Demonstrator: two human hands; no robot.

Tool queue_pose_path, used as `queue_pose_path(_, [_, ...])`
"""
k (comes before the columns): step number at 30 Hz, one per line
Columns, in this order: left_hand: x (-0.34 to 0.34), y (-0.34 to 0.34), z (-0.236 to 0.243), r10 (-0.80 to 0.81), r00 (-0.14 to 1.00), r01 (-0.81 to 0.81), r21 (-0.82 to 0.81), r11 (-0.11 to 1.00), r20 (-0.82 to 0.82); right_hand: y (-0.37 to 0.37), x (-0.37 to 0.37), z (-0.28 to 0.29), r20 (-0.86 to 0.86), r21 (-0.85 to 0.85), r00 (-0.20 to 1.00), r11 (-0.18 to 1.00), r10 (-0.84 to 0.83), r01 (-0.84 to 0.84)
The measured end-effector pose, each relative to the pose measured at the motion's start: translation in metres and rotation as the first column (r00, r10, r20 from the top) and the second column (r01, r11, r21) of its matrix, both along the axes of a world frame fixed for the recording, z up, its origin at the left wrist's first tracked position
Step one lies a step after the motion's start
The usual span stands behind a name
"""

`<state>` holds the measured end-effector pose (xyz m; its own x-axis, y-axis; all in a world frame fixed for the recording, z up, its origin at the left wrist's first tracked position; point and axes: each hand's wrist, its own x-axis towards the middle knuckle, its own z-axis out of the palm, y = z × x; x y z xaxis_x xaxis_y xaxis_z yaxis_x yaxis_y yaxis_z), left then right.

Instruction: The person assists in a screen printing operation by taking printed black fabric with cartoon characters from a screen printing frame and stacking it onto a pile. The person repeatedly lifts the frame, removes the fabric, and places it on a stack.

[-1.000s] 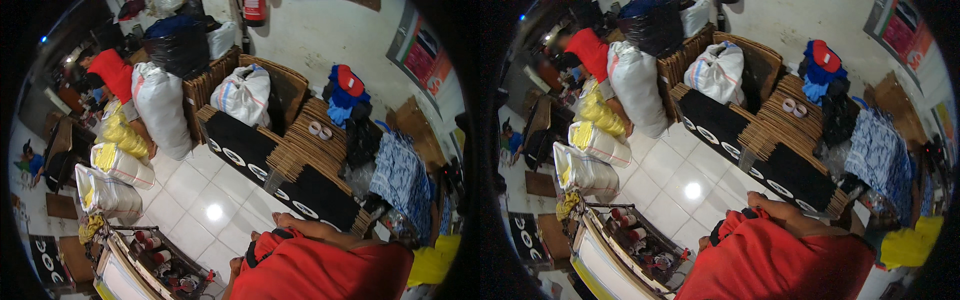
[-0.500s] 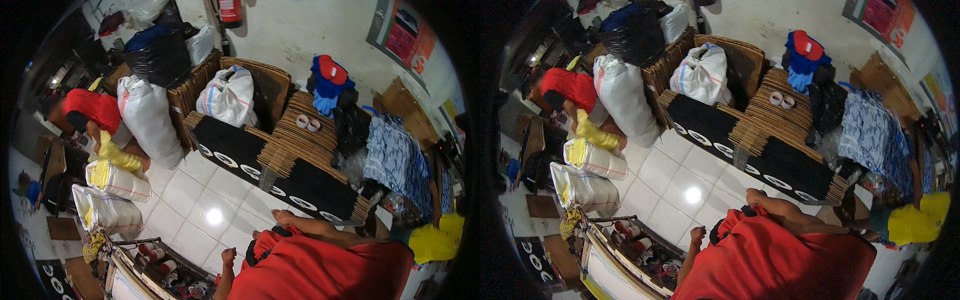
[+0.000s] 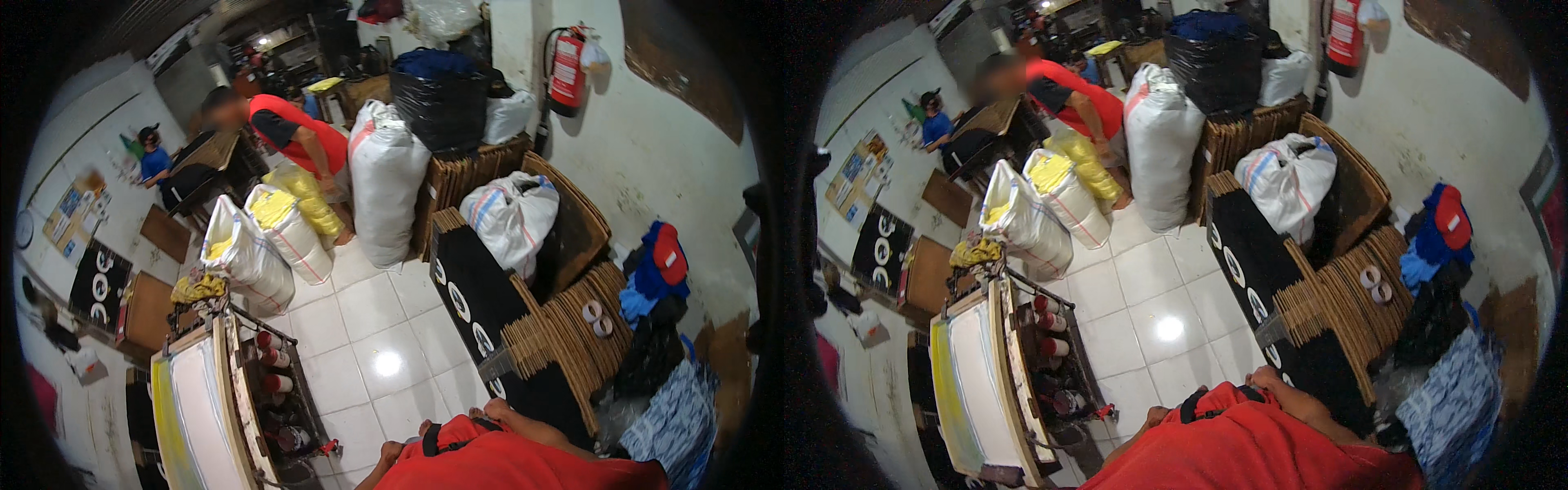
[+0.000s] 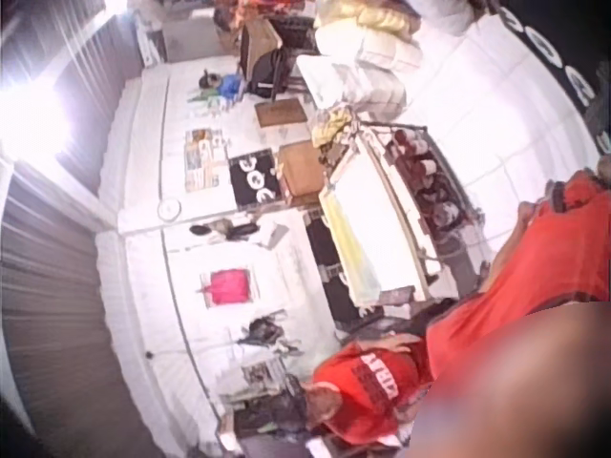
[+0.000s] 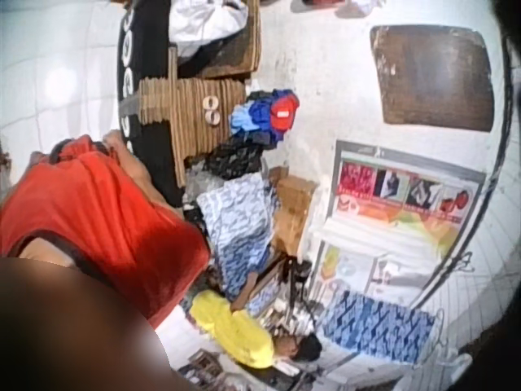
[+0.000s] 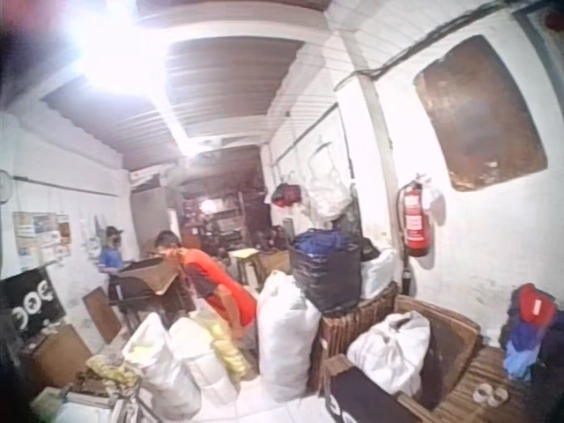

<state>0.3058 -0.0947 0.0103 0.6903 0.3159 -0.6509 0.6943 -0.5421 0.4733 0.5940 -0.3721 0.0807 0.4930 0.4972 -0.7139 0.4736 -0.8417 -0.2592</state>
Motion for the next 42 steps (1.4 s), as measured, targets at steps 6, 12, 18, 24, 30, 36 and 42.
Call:
queue_pose_path(6, [0.032, -0.052, 0.063, 0.591, 0.778, -0.620, -0.112, 0.776, -0.213, -0.016, 0.047, -0.004, -0.058, 0.072, 0.998, 0.997, -0.029, 0.033])
queue_pose_path(12, [0.053, -0.088, 0.072, 0.624, 0.763, -0.637, -0.033, 0.770, -0.169, -0.035, 0.081, -0.025, -0.214, 0.008, 0.913, 0.934, -0.347, 0.357])
queue_pose_path(18, [0.065, -0.111, 0.070, 0.674, 0.717, -0.680, 0.033, 0.732, -0.174, -0.059, 0.096, -0.058, -0.118, 0.222, 0.993, 0.975, -0.003, 0.029])
queue_pose_path(24, [0.080, -0.112, 0.073, 0.647, 0.745, -0.640, 0.098, 0.762, -0.165, -0.074, 0.103, -0.091, -0.006, 0.055, 0.889, 0.888, 0.458, -0.457])
queue_pose_path(30, [0.090, -0.095, 0.065, 0.499, 0.852, -0.471, 0.182, 0.863, -0.159, -0.085, 0.104, -0.090, 0.176, 0.045, 0.786, 0.793, 0.592, -0.608])
queue_pose_path(36, [0.131, -0.076, 0.053, 0.083, 0.996, -0.082, -0.025, 0.996, 0.039, -0.107, 0.096, -0.046, -0.064, 0.016, 0.980, 0.982, -0.189, 0.190])
queue_pose_path(42, [0.191, -0.066, 0.025, 0.203, 0.967, -0.147, -0.312, 0.939, 0.155, -0.126, 0.086, -0.033, -0.085, -0.054, 0.948, 0.951, -0.308, 0.304])
